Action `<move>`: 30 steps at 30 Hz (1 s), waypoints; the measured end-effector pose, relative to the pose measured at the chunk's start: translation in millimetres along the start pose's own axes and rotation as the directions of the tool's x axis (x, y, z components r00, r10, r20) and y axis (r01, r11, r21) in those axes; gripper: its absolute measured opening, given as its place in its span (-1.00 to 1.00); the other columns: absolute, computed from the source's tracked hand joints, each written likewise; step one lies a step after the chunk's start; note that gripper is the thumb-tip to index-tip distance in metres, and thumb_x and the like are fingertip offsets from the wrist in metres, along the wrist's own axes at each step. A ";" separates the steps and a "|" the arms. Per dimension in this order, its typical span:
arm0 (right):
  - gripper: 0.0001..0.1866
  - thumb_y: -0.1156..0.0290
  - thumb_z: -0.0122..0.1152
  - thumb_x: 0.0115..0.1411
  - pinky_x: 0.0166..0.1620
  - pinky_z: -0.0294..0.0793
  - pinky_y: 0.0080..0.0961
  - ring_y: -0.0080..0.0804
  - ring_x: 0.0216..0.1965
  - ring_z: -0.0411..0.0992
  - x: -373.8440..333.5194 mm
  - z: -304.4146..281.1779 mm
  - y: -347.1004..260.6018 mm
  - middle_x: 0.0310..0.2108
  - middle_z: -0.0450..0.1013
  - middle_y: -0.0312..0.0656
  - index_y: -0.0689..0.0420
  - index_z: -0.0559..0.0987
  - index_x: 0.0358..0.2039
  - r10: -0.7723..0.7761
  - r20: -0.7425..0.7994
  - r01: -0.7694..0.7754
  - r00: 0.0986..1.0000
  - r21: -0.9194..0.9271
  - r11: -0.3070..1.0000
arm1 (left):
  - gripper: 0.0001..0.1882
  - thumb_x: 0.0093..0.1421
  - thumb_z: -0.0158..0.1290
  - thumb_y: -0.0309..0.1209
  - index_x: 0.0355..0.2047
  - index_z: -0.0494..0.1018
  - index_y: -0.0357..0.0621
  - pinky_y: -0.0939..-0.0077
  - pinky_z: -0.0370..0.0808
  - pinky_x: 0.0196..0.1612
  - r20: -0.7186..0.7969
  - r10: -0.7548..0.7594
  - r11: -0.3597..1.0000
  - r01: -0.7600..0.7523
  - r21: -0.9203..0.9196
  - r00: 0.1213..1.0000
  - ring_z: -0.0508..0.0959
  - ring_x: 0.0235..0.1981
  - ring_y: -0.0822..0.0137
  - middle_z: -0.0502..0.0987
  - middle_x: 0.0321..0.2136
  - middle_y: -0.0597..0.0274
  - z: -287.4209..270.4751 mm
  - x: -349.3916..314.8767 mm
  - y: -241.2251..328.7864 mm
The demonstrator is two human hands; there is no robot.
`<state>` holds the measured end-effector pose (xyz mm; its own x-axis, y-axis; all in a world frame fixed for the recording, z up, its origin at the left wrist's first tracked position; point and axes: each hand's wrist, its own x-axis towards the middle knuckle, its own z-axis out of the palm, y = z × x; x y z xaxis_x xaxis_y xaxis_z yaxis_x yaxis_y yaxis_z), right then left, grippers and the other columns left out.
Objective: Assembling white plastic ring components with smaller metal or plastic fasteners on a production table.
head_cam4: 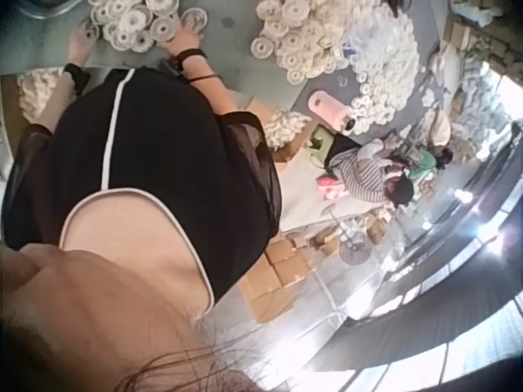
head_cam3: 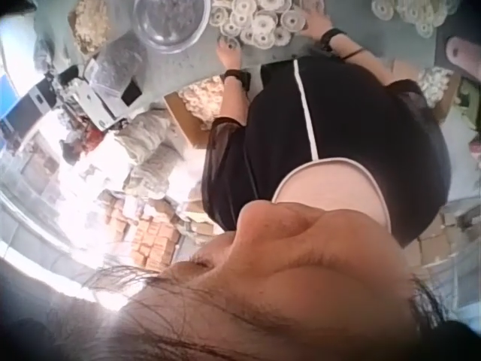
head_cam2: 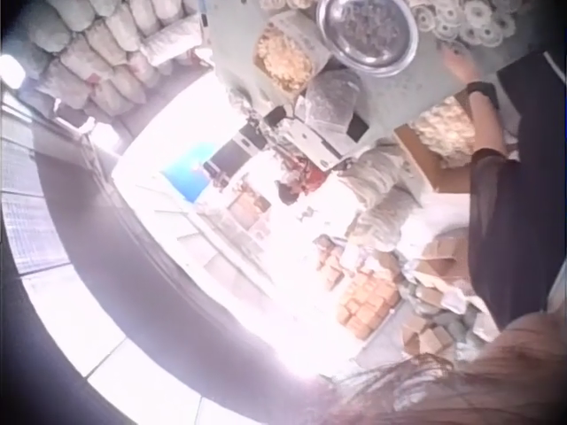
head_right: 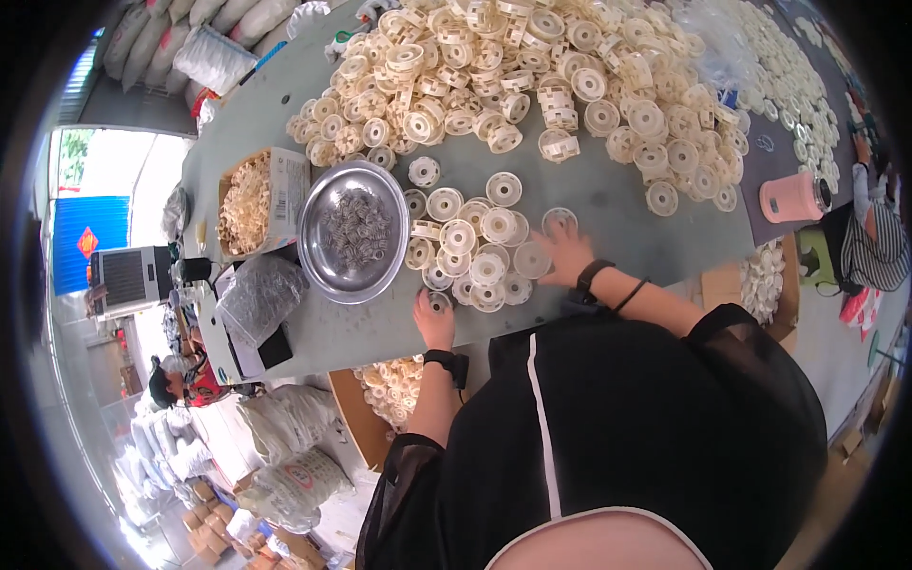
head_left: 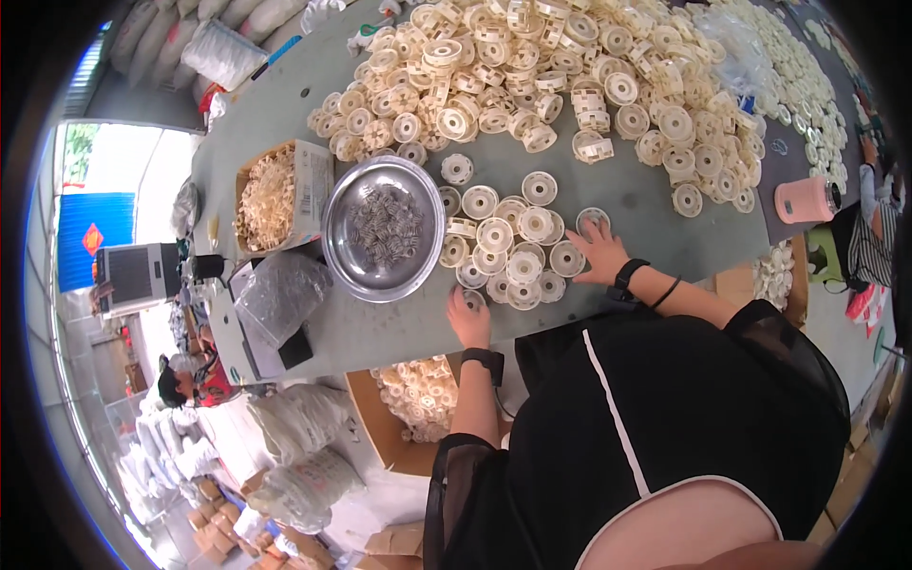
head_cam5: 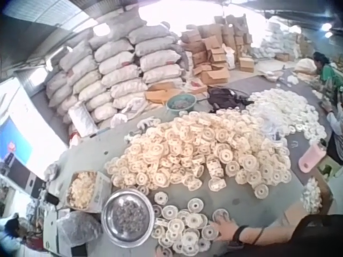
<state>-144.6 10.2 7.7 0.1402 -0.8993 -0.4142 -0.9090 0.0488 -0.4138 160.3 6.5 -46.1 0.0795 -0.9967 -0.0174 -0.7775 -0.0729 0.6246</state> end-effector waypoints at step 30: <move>-0.07 0.01 0.27 -0.27 -0.02 0.12 0.11 0.12 0.15 -0.14 5.0 9.7 -19.1 0.13 -0.09 0.05 0.01 0.08 0.12 0.062 -0.089 -0.052 0.994 0.111 0.992 | -0.25 -0.17 0.18 -0.17 0.02 0.17 -0.17 0.14 0.03 0.12 -0.052 0.007 0.996 -0.003 0.085 0.999 0.00 0.13 -0.05 0.01 0.08 -0.13 26.7 -10.0 77.3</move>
<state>-122.7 8.9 5.7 0.0479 -0.9298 -0.3649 -0.8658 0.1435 -0.4794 82.8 9.9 -18.5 0.1063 -0.9939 0.0276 -0.8277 -0.0731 0.5564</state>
